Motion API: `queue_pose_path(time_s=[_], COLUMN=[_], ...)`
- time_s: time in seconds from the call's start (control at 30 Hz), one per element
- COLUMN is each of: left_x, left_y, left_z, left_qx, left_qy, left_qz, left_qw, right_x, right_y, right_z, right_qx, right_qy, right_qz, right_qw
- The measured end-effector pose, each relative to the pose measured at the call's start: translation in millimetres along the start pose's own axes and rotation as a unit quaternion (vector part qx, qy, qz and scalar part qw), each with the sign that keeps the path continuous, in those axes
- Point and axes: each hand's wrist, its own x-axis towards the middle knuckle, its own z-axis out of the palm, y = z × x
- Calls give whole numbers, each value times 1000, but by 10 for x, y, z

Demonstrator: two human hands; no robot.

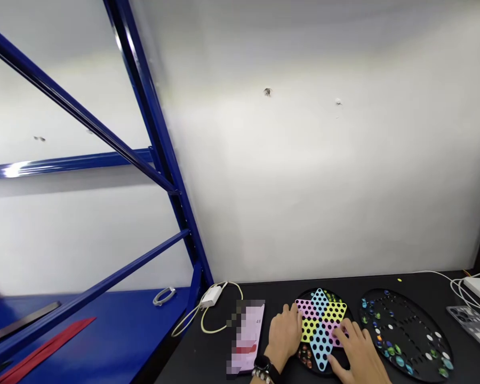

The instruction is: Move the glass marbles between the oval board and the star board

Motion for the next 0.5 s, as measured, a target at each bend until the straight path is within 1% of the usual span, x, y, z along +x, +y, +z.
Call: queue_pose_path(time_s=[0.1,0.17,0.33,0.43,0.5], left_x=[-20,-24,-22,-19,-18], left_y=[-41,-54,-40,-36,-43], left_z=[-17,-39,-63,-56,-46], left_qx=[8,11,15,19,20], left_qy=[-1,1,16,26,30], left_qz=[36,43,36,26,22], left_qw=[999,999,999,999,999], right_x=[4,5,10,11,10], right_y=[5,10,2,7,26], right_z=[-8,-21,-59,-49,-34], right_qx=[8,14,23,16,17], right_qy=[4,5,-1,10,5], right_qz=[-4,-3,-7,-9,-18], right_qw=[1000,1000,1000,1000,1000])
